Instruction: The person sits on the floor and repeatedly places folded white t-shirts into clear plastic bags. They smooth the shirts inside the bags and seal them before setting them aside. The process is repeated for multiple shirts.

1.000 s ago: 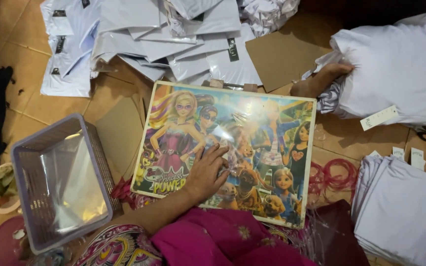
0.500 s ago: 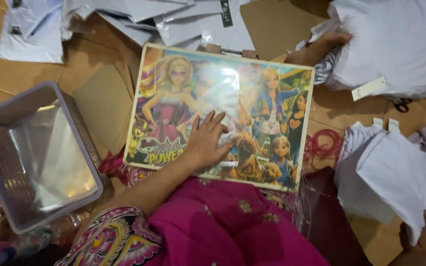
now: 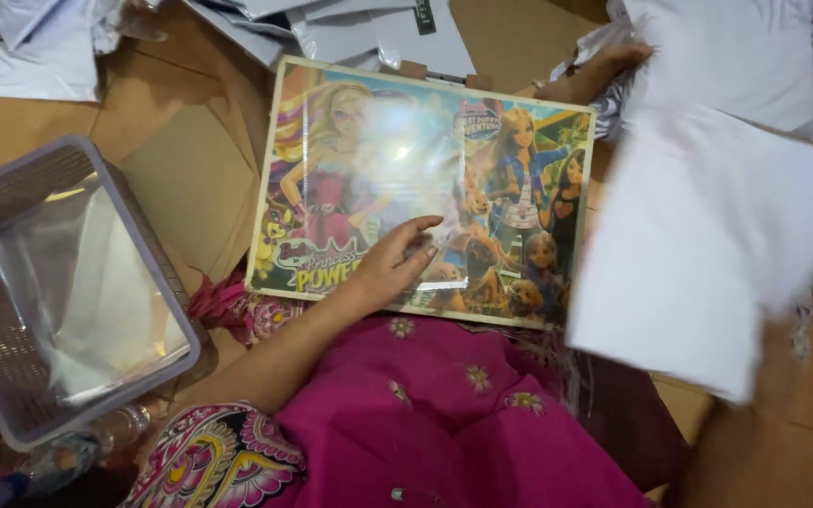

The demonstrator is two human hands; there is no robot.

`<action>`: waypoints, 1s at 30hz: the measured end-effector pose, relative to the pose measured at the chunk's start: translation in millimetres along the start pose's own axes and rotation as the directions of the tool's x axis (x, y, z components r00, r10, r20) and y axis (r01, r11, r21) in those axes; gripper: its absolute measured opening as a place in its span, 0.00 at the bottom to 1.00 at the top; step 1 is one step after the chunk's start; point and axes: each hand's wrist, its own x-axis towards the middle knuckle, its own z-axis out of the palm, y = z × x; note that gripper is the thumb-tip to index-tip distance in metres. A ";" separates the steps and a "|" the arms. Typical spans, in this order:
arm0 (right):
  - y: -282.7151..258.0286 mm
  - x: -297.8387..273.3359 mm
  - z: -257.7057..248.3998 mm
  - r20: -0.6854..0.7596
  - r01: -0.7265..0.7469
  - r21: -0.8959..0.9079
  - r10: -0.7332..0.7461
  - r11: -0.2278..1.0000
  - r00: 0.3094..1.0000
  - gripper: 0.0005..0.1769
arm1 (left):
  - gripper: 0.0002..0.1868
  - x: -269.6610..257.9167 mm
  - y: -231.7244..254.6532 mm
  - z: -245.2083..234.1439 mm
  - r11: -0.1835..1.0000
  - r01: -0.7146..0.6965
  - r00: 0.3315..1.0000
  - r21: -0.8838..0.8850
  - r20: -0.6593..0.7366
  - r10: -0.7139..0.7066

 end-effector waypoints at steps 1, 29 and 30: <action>-9.5 -23.0 33.6 0.061 0.134 -0.019 -0.132 0.991 0.989 0.25 | 0.27 -4.3 7.7 -4.4 0.990 0.066 0.998 -0.124 0.013 -0.065; -87.8 -134.9 349.9 0.607 0.566 0.069 -0.485 0.821 0.630 0.26 | 0.31 10.5 -37.4 20.6 0.949 -0.280 0.960 -0.143 -0.064 0.273; -97.1 -156.9 342.1 0.577 0.508 0.057 -0.444 0.859 0.686 0.26 | 0.20 5.8 -43.8 4.2 0.941 -0.328 0.944 0.088 -0.018 0.330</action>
